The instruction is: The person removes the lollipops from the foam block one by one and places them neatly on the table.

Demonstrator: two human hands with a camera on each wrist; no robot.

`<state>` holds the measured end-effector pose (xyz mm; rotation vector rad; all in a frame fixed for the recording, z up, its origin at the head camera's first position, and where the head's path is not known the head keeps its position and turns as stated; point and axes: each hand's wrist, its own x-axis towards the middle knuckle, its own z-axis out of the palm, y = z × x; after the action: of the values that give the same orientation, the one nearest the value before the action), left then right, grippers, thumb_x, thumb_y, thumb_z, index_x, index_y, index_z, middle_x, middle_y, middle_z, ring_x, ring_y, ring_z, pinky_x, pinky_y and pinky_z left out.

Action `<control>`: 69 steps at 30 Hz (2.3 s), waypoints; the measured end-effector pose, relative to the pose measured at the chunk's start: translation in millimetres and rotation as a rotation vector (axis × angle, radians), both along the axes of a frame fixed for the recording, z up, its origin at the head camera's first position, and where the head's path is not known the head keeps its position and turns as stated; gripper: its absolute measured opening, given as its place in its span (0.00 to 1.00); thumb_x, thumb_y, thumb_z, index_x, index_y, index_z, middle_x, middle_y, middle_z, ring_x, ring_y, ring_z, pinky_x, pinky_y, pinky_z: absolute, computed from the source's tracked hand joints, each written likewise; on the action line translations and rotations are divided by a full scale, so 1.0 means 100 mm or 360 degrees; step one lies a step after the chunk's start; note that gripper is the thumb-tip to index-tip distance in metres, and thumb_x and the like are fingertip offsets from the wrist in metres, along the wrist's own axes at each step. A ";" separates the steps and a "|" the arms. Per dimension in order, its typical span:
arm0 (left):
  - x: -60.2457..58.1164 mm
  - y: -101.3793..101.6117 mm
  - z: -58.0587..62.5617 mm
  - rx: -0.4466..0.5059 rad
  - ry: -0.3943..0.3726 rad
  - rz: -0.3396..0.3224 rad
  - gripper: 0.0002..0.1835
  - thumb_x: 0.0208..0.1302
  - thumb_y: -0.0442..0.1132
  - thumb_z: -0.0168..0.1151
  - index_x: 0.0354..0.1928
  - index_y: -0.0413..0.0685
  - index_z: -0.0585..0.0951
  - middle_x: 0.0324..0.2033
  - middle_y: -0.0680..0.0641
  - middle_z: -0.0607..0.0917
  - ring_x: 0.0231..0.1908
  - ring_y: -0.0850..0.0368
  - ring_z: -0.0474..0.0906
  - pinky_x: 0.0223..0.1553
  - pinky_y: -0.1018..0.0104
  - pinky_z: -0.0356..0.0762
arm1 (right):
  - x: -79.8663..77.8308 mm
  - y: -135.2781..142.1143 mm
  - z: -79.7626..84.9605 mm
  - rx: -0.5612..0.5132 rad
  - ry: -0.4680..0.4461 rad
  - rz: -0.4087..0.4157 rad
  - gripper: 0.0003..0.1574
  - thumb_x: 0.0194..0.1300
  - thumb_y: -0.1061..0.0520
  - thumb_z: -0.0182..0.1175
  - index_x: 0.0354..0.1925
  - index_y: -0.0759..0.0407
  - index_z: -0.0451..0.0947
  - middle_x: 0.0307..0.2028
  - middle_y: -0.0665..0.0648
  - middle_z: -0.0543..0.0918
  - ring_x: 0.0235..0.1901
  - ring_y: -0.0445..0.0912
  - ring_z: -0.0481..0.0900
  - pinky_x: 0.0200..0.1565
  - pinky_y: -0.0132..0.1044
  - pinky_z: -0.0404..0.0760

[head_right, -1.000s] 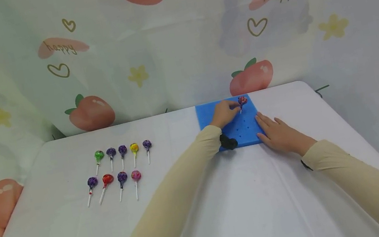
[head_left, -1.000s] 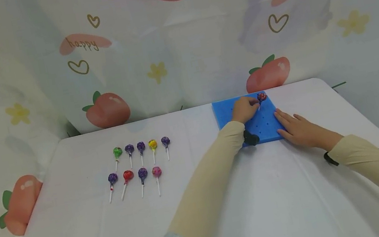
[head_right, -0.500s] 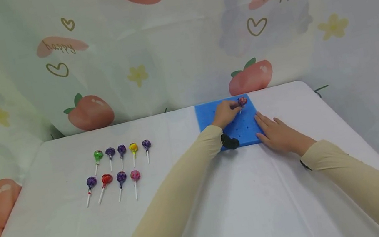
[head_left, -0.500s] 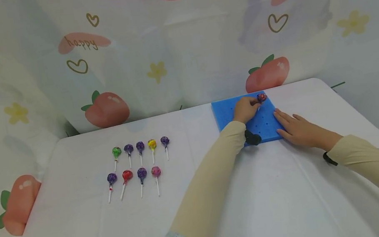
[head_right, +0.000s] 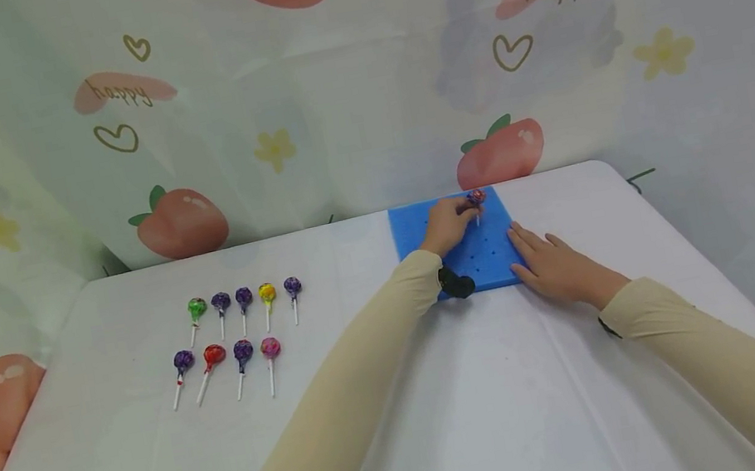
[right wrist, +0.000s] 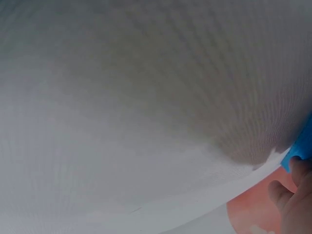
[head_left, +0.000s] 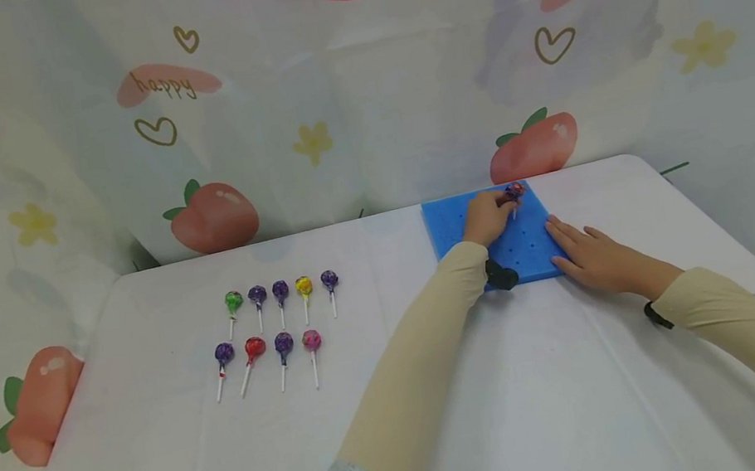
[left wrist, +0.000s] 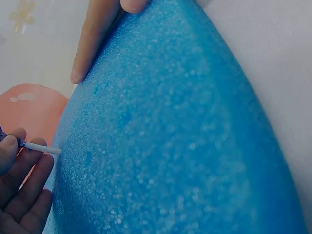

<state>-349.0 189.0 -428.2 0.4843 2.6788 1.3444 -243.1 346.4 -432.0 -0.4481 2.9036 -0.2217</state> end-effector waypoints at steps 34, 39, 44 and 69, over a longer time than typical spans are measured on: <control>0.09 -0.51 0.32 0.0248 0.0306 -0.0098 0.11 0.64 0.41 0.60 0.41 0.44 0.85 0.35 0.48 0.88 0.36 0.62 0.84 0.40 0.79 0.76 | 0.00 -0.03 0.01 -0.0012 -0.0006 0.0030 0.43 0.74 0.48 0.41 0.70 0.76 0.39 0.71 0.75 0.43 0.70 0.68 0.45 0.66 0.67 0.43; 0.18 -0.72 0.39 0.0263 0.0291 -0.0109 0.11 0.62 0.42 0.62 0.40 0.44 0.86 0.34 0.48 0.88 0.34 0.62 0.85 0.44 0.75 0.76 | 0.01 -0.04 0.02 -0.0028 -0.0003 0.0034 0.43 0.73 0.48 0.41 0.69 0.77 0.39 0.70 0.76 0.44 0.70 0.68 0.45 0.66 0.67 0.43; 0.29 -0.92 0.43 0.0182 0.0284 -0.0036 0.11 0.61 0.45 0.62 0.39 0.47 0.86 0.33 0.50 0.88 0.33 0.64 0.84 0.46 0.71 0.76 | 0.02 -0.03 0.01 -0.0033 0.0014 0.0035 0.43 0.73 0.48 0.42 0.69 0.76 0.38 0.70 0.76 0.44 0.70 0.68 0.45 0.66 0.66 0.43; 0.59 -2.04 0.44 0.0067 0.0193 0.0040 0.10 0.58 0.42 0.65 0.37 0.43 0.86 0.30 0.47 0.89 0.28 0.60 0.85 0.34 0.73 0.70 | -0.02 -0.05 0.03 -0.0030 -0.0025 0.0036 0.43 0.73 0.48 0.41 0.69 0.77 0.37 0.70 0.76 0.42 0.70 0.67 0.42 0.66 0.67 0.42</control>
<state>-290.1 -15.2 -384.5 0.5552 2.7664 1.4247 -245.0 341.3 -429.2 -0.4802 2.8815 -0.2487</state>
